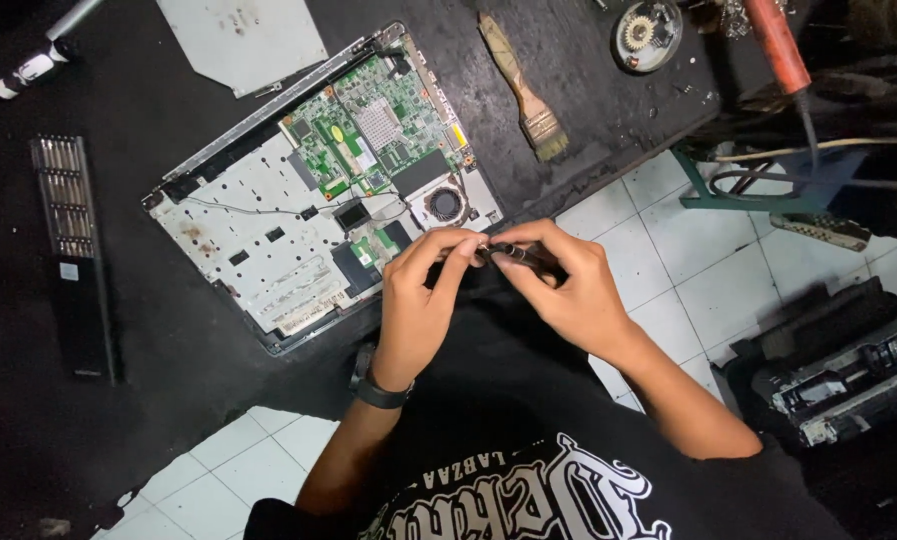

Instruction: Reattaching a laptop screen to its base, involving hinge alignment and cable connection.

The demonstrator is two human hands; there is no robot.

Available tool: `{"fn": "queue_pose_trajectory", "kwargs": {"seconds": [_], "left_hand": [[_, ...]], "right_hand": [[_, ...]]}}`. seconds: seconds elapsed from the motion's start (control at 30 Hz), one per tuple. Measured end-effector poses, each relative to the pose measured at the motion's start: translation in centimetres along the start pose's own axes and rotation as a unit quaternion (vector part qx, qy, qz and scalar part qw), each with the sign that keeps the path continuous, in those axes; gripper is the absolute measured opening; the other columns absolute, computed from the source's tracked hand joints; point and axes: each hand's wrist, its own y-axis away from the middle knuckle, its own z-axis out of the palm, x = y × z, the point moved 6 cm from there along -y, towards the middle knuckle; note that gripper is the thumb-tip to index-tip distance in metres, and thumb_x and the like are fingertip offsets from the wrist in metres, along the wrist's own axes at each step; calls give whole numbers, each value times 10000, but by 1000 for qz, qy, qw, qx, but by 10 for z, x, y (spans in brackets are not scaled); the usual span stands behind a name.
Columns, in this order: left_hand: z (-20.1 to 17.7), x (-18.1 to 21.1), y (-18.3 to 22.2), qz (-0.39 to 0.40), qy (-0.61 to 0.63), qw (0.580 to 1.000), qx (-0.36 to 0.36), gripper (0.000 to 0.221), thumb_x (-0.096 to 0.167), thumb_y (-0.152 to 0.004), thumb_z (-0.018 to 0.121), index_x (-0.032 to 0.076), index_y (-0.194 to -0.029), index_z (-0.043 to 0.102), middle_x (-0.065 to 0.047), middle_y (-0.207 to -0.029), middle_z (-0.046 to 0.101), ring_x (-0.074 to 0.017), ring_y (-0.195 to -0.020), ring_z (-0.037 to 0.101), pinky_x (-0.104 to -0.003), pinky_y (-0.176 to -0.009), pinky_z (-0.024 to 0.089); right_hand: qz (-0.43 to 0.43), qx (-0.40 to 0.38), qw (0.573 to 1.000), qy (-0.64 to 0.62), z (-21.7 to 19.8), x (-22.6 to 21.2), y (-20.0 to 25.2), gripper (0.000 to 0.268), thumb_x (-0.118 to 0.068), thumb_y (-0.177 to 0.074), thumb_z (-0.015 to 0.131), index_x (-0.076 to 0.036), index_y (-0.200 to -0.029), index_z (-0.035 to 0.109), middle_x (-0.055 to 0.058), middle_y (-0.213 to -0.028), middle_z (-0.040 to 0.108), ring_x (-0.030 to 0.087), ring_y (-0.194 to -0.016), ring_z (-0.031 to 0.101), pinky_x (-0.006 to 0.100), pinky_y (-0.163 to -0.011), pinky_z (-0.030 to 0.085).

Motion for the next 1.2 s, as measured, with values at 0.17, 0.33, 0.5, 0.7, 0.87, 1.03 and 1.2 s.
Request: {"fn": "queue_pose_trajectory", "kwargs": {"seconds": [0.17, 0.33, 0.5, 0.7, 0.87, 1.03, 1.2], "left_hand": [[6, -11, 0, -62, 90, 994, 7, 135, 79, -1057, 593, 28, -1067, 717, -124, -870, 760, -159, -799, 740, -341, -754, 596], [11, -18, 2, -106, 146, 984, 5, 140, 104, -1057, 601, 8, -1036, 701, -128, -857, 748, -141, -795, 718, -323, -743, 593], [11, -21, 2, -145, 175, 974, 0, 166, 143, -1051, 623, 11, -1013, 716, -118, -847, 728, -103, -837, 657, -313, -772, 579], [14, -22, 0, -169, 173, 970, -17, 178, 161, -1046, 624, 11, -994, 704, -117, -822, 711, -116, -835, 652, -328, -796, 575], [15, -16, -8, -149, 89, 983, -57, 168, 132, -1060, 566, 3, -1004, 658, -162, -702, 703, -127, -620, 597, -306, -588, 542], [18, -32, -13, -136, 112, 982, -70, 128, 63, -1047, 508, -36, -1058, 587, -198, -772, 701, -163, -514, 642, -288, -486, 543], [10, -30, -20, -127, 85, 986, -59, 216, 125, -1085, 479, -67, -1149, 556, -201, -751, 686, -167, -460, 615, -286, -414, 518]], "right_hand": [[9, 1, 1000, -5, -4, -7, -5, 191, 43, -912, 664, -22, -1085, 714, 134, -759, 748, 125, -464, 501, 248, -460, 423], [11, -8, 1000, -24, -6, -9, -10, 222, 46, -923, 629, -22, -1131, 669, 121, -714, 700, 117, -502, 491, 246, -489, 423], [3, -21, 1000, -5, -5, -13, -12, 237, -11, -914, 726, -31, -1146, 683, 137, -734, 717, 153, -519, 571, 261, -483, 452], [-71, -11, 995, 63, -11, -32, -18, 164, 6, -916, 733, -38, -1074, 744, 145, -857, 769, 314, -729, 748, 363, -637, 603], [-114, -13, 971, 209, -13, -33, -18, 139, -81, -911, 777, -85, -1050, 775, 89, -866, 762, 280, -807, 754, 371, -731, 617], [-110, -74, 949, 286, -8, -39, -31, 175, -139, -926, 761, -59, -1081, 743, 140, -865, 742, 365, -827, 745, 472, -700, 602], [-104, -83, 943, 306, 3, -25, -63, 190, -113, -947, 735, 7, -1093, 746, 193, -856, 734, 425, -803, 730, 512, -676, 588]]}}
